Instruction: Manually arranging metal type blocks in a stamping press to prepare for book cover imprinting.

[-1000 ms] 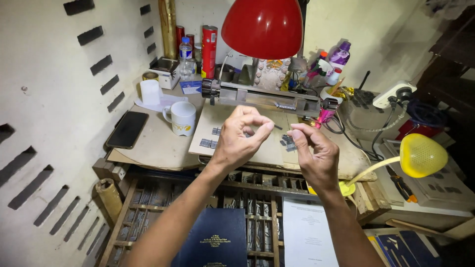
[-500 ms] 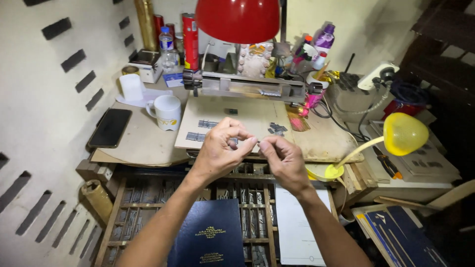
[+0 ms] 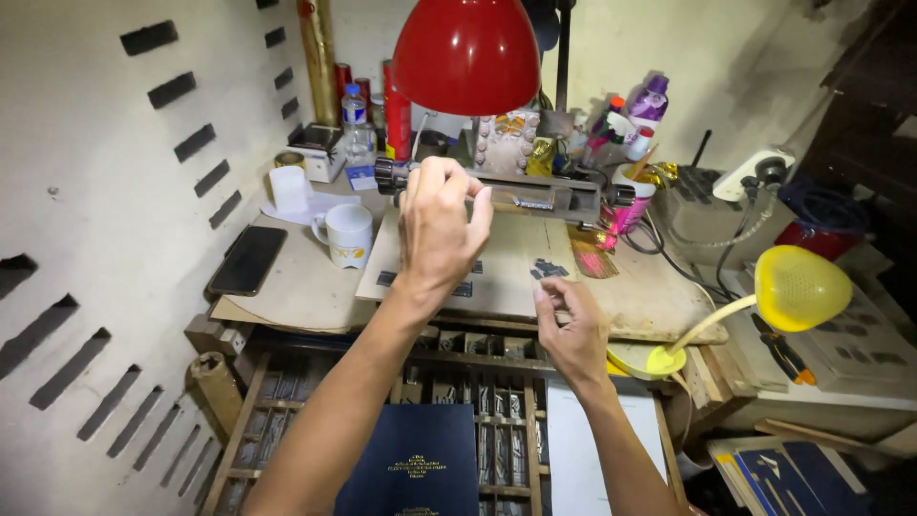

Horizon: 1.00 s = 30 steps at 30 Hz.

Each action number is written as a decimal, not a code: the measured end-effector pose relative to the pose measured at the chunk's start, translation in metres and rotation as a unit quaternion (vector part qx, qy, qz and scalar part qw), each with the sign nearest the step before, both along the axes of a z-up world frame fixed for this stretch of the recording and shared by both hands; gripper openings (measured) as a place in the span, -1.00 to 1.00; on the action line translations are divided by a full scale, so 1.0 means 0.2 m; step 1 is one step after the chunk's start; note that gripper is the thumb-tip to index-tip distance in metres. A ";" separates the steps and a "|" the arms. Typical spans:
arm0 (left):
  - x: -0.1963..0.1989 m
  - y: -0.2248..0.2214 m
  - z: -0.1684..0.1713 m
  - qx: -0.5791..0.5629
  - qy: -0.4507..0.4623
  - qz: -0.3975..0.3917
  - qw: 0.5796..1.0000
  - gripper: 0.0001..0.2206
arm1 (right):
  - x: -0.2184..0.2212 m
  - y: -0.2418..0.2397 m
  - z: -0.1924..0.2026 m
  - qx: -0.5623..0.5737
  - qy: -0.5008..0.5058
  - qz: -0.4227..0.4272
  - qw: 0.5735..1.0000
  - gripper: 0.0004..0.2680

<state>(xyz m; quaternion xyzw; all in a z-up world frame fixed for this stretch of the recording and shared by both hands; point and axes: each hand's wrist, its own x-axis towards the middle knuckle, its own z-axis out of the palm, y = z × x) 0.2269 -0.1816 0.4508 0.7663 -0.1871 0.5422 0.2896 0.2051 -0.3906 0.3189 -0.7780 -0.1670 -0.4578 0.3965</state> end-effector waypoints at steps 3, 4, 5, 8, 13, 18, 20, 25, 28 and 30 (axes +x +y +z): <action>0.13 -0.07 -0.02 0.027 0.007 0.041 0.999 -0.88 | -0.02 -0.01 0.02 0.015 -0.002 0.001 1.000 -0.90; 0.15 -0.09 -0.02 0.027 0.008 0.044 0.999 -0.88 | -0.01 -0.01 0.01 0.015 0.000 0.004 1.000 -0.90; 0.16 -0.11 -0.02 0.031 0.024 0.043 0.998 -0.88 | 0.00 -0.01 -0.01 0.016 -0.004 -0.003 1.000 -0.90; 0.18 -0.15 0.00 0.035 0.068 0.040 0.996 -0.90 | 0.03 -0.02 -0.03 0.015 -0.018 -0.013 1.000 -0.91; 0.20 -0.18 0.01 0.041 0.134 0.025 0.990 -0.89 | 0.04 -0.02 -0.05 0.009 -0.042 -0.017 0.999 -0.91; 0.15 -0.15 0.02 0.054 0.146 0.003 0.988 -0.90 | 0.04 -0.02 -0.06 -0.002 -0.063 -0.019 0.998 -0.93; 0.13 -0.14 0.03 0.045 0.155 -0.007 0.987 -0.91 | 0.03 -0.02 -0.05 -0.004 -0.063 -0.022 0.998 -0.93; 0.13 -0.14 0.03 0.044 0.161 -0.023 0.986 -0.88 | 0.04 -0.02 -0.07 -0.010 -0.069 -0.023 0.997 -0.93; 0.13 -0.14 0.04 0.062 0.151 -0.009 0.987 -0.88 | 0.03 -0.02 -0.06 -0.021 -0.075 -0.027 0.997 -0.93; 0.13 -0.13 0.04 0.085 0.152 -0.010 0.985 -0.84 | 0.03 -0.02 -0.06 -0.024 -0.072 -0.026 0.997 -0.94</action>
